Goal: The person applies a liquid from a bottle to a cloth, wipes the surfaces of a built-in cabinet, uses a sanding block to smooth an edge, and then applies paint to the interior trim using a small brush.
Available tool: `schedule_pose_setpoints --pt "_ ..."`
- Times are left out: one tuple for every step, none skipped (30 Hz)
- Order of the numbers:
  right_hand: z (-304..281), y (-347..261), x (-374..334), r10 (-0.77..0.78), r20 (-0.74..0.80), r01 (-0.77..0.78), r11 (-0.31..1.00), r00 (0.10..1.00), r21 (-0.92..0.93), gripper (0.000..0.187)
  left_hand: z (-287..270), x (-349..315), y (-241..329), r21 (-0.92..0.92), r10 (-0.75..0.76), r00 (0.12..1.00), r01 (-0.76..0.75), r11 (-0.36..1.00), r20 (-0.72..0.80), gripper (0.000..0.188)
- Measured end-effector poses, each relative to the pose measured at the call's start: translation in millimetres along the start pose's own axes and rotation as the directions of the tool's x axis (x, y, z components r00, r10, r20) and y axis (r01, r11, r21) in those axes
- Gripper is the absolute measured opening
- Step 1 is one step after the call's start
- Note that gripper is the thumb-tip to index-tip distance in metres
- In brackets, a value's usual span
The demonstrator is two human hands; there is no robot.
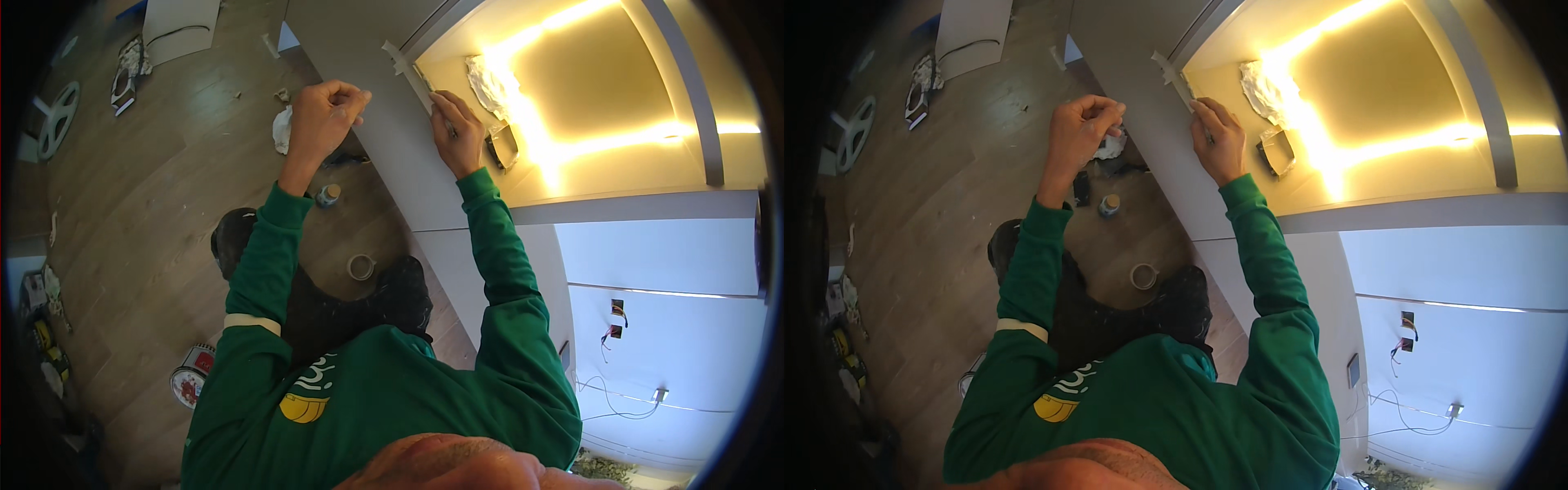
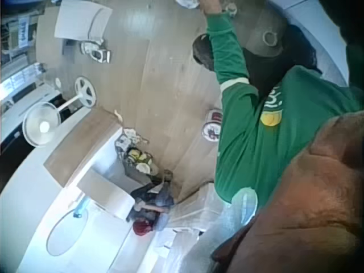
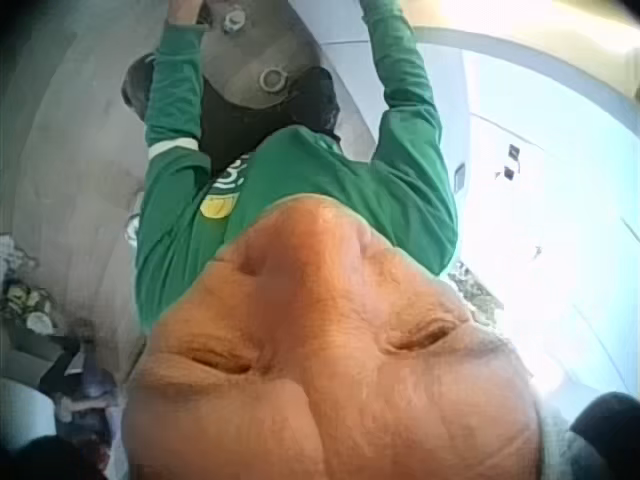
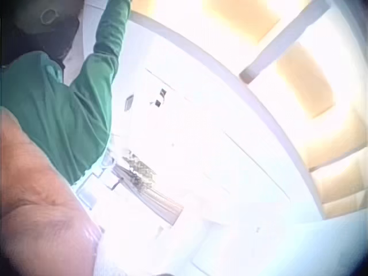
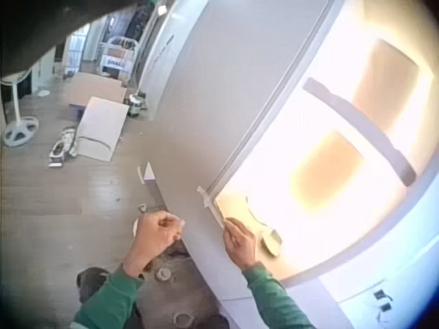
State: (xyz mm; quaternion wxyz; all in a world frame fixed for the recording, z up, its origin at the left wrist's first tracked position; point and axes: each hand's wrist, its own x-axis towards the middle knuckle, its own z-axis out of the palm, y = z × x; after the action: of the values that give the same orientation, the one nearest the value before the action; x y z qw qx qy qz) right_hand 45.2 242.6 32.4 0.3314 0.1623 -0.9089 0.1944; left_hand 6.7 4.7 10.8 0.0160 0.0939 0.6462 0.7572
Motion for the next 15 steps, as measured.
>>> schedule_pose_setpoints --pt "1 1 -1 0.005 -0.014 -0.005 1.0 1.0 0.007 0.025 -1 0 1 -0.004 0.001 1.0 -0.001 1.0 0.0 0.025" --pt "2 0 -3 -0.016 0.001 0.016 1.0 1.0 0.006 0.025 -1 -1 3 -0.008 0.002 1.0 -0.002 1.0 -0.001 0.025" --pt "3 -3 -6 -0.037 0.017 0.036 0.999 0.999 0.005 0.025 -2 0 3 0.0 0.004 1.0 -0.004 1.0 -0.008 0.025" --pt "3 -6 -8 -0.056 0.032 0.056 0.998 0.998 0.002 0.025 -1 -1 2 0.008 0.006 1.0 -0.006 1.0 -0.012 0.025" --pt "6 -5 -9 -0.063 0.024 0.063 0.998 0.998 0.02 0.026 -1 -1 2 0.015 0.008 1.0 -0.007 1.0 -0.016 0.025" --pt "8 -2 -8 -0.056 0.017 0.056 0.998 0.998 0.005 0.026 0 -1 3 0.005 0.005 1.0 -0.005 1.0 -0.01 0.025" --pt "9 1 -5 -0.052 0.009 0.052 0.999 0.999 -0.01 0.027 0 -1 4 -0.005 0.005 1.0 -0.005 1.0 -0.005 0.026" --pt "10 3 -4 -0.048 0.0 0.048 0.999 0.999 -0.025 0.027 -1 -1 5 -0.015 0.005 1.0 -0.005 1.0 0.001 0.026" --pt "10 2 -6 -0.054 0.005 0.055 0.998 0.999 -0.026 0.027 -1 -1 4 -0.004 0.003 1.0 -0.003 1.0 0.0 0.026" --pt "11 2 -9 -0.062 0.012 0.063 0.998 0.998 -0.026 0.027 -1 -1 3 0.005 0.0 1.0 0.0 1.0 -0.003 0.026" --pt "11 1 -11 -0.07 0.018 0.07 0.997 0.997 -0.026 0.027 0 -1 2 0.014 -0.003 1.0 0.003 1.0 -0.006 0.026" --pt "10 2 -8 -0.071 0.01 0.072 0.997 0.997 -0.042 0.027 0 0 1 0.011 0.001 1.0 0.0 1.0 -0.006 0.026" --pt "8 2 -3 -0.072 0.002 0.072 0.996 0.997 -0.057 0.028 -1 0 0 0.009 0.004 1.0 -0.004 1.0 -0.006 0.026" --pt "6 0 1 -0.073 -0.007 0.073 0.995 0.997 -0.072 0.028 -2 0 0 0.007 0.007 1.0 -0.007 1.0 -0.005 0.026" --pt "4 -4 2 -0.073 -0.022 0.072 0.995 0.997 -0.071 0.028 -2 0 0 -0.008 0.01 1.0 -0.01 1.0 -0.004 0.026"
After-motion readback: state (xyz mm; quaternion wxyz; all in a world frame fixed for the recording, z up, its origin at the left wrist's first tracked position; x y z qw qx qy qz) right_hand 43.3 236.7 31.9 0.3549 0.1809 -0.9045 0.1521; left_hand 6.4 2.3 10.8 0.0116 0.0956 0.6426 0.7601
